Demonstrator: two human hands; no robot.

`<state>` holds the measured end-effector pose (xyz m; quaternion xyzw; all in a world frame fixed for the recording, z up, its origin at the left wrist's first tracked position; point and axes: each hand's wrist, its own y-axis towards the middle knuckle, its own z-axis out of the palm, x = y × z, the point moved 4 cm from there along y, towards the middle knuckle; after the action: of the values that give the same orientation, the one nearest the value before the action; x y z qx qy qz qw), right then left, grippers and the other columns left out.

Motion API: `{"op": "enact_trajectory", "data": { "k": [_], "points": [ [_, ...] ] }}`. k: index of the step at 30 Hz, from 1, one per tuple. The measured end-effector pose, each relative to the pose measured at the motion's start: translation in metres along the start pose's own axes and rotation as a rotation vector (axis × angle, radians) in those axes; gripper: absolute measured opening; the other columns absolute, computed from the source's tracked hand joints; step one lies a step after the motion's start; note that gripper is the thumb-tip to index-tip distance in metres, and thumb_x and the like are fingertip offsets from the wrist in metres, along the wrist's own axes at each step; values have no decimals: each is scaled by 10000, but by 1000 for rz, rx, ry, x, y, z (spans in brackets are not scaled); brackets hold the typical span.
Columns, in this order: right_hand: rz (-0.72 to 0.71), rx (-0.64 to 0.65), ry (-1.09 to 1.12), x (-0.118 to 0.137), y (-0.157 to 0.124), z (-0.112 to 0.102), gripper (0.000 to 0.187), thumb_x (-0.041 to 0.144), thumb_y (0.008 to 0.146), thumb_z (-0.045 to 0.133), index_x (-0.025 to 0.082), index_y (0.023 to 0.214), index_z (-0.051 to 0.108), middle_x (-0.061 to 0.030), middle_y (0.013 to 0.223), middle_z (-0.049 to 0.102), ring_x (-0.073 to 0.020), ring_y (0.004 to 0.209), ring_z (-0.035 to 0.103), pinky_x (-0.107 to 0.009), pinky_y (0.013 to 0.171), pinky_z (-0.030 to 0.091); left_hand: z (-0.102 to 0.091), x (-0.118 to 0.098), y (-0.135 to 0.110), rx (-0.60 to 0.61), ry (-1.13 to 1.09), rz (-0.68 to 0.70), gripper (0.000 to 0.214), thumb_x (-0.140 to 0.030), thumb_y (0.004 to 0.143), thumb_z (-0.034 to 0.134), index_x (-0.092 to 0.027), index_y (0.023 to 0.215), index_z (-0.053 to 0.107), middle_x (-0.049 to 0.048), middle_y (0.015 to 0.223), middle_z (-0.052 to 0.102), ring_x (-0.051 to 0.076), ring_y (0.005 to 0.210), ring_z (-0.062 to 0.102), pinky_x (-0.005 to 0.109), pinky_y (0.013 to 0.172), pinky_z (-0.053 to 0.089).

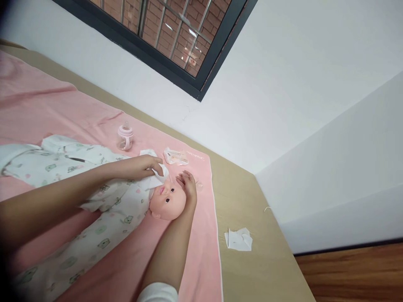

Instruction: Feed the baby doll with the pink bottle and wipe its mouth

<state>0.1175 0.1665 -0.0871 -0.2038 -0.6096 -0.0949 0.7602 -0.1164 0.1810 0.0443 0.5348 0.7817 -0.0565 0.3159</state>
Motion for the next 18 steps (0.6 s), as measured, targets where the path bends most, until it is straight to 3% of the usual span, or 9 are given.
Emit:
{"op": "enact_trajectory", "data": {
  "k": [8,18],
  "points": [
    [-15,6,-14,0,1,1,435,293,691,746,223,1095,602,-62,1060,689,-210,981,678,-371,893,563,10,1,2,1,58,51,378,-4,690,439,-201,844,723,24,820,611,164,717,581,222,630,385],
    [-26,23,16,-3,3,1,430,316,689,749,217,1082,608,-60,1043,691,-198,1000,673,-367,922,549,8,7,1,52,22,1,489,53,633,429,-219,875,754,5,816,623,141,720,581,204,634,374]
  ]
}}
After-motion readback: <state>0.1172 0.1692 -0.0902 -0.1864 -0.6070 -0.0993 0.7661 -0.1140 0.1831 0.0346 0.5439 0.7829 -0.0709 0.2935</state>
